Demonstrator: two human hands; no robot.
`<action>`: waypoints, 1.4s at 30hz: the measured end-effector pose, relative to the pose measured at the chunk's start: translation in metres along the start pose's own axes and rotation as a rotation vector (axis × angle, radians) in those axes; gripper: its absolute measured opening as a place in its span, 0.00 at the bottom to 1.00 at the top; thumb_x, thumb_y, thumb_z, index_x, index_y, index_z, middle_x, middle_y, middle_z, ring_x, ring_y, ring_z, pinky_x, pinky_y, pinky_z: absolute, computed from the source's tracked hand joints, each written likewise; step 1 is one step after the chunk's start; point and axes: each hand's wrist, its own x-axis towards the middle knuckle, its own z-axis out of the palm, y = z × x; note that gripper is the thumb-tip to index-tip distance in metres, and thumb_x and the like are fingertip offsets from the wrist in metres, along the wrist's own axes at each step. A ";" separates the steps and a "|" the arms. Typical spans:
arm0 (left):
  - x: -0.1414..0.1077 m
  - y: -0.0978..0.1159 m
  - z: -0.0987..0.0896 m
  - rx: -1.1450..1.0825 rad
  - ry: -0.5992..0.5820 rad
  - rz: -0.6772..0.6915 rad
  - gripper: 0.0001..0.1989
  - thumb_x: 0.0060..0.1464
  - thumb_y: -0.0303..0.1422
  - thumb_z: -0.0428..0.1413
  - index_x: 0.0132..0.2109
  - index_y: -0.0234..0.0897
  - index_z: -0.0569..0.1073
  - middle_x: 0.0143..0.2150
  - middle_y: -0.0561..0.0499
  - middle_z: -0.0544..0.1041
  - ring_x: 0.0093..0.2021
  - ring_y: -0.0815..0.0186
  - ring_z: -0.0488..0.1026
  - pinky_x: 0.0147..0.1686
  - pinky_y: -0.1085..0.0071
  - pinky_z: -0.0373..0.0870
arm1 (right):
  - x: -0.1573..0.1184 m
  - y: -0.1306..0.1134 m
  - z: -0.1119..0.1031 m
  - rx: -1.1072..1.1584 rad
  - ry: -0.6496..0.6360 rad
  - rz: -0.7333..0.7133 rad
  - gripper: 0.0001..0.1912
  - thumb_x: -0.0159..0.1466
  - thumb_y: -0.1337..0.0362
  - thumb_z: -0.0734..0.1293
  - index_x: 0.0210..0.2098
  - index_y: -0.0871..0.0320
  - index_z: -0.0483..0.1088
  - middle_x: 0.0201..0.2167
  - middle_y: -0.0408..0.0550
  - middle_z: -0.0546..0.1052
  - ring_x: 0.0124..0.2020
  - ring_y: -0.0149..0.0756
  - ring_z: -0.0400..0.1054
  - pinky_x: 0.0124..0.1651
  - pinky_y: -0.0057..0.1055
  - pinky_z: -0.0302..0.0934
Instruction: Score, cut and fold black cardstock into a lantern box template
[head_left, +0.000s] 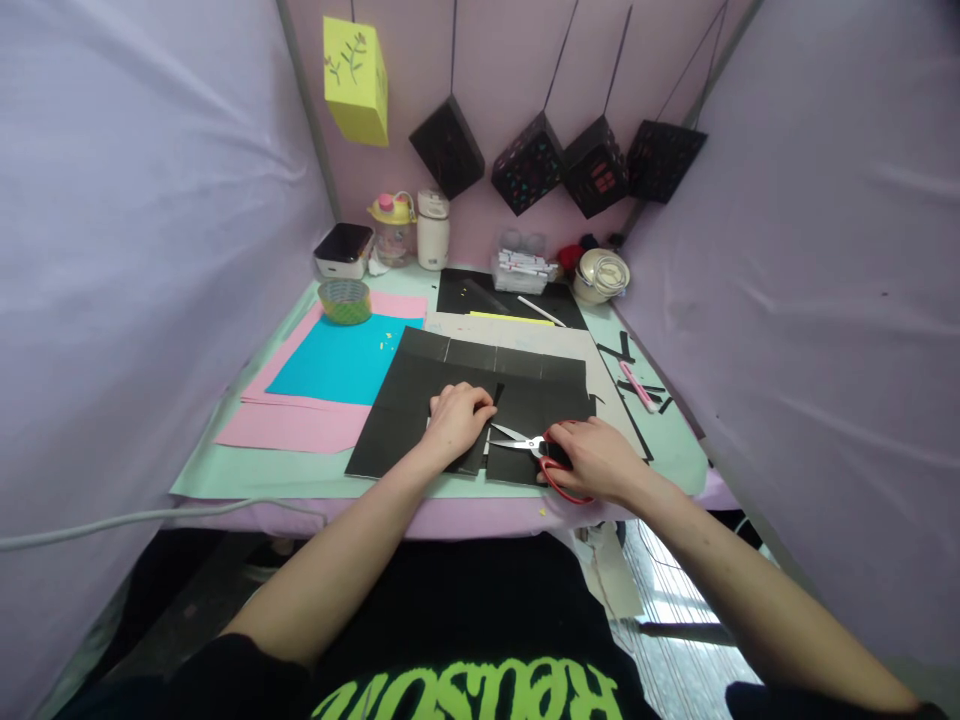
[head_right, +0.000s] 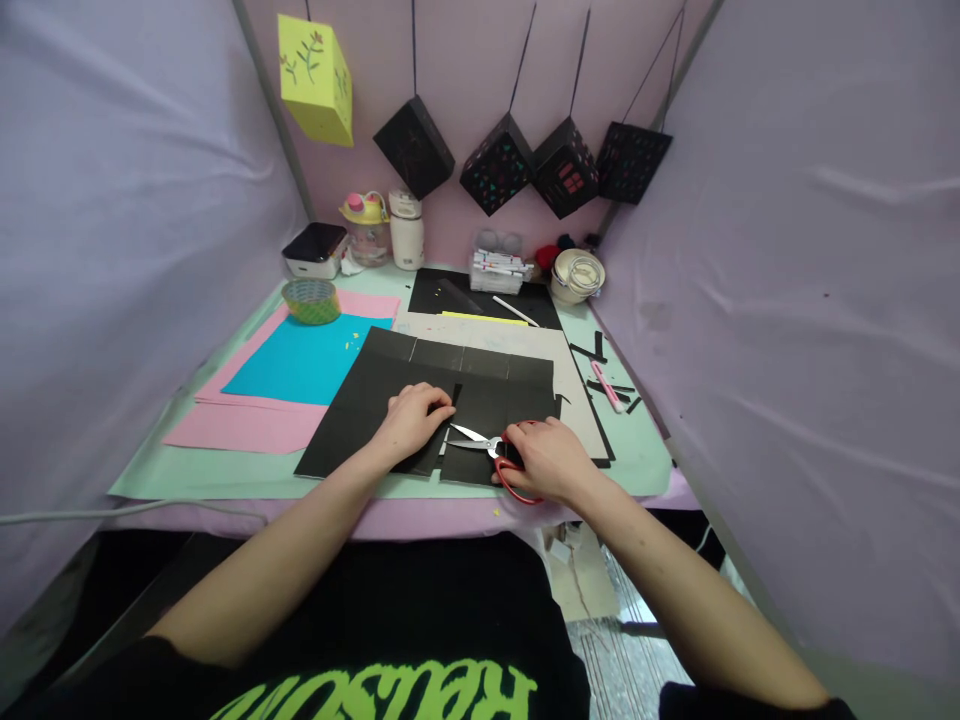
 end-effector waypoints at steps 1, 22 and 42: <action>0.000 0.001 0.000 0.009 0.003 -0.003 0.06 0.59 0.35 0.54 0.36 0.42 0.76 0.42 0.49 0.75 0.49 0.56 0.67 0.47 0.60 0.60 | 0.001 0.000 0.000 -0.003 -0.002 -0.011 0.16 0.61 0.50 0.65 0.37 0.57 0.69 0.33 0.52 0.78 0.33 0.44 0.71 0.38 0.37 0.55; 0.004 -0.003 0.002 -0.056 0.131 -0.023 0.06 0.60 0.33 0.53 0.35 0.41 0.73 0.41 0.51 0.76 0.47 0.60 0.69 0.45 0.63 0.61 | -0.006 0.013 -0.007 0.495 -0.026 -0.027 0.19 0.55 0.48 0.71 0.31 0.54 0.63 0.22 0.37 0.68 0.24 0.33 0.62 0.34 0.32 0.56; -0.007 0.000 0.004 0.012 0.124 0.114 0.08 0.59 0.36 0.55 0.45 0.44 0.73 0.48 0.50 0.76 0.52 0.59 0.68 0.51 0.61 0.59 | 0.064 0.050 -0.019 0.707 0.920 0.406 0.14 0.55 0.61 0.65 0.39 0.55 0.60 0.35 0.47 0.74 0.36 0.37 0.69 0.45 0.37 0.64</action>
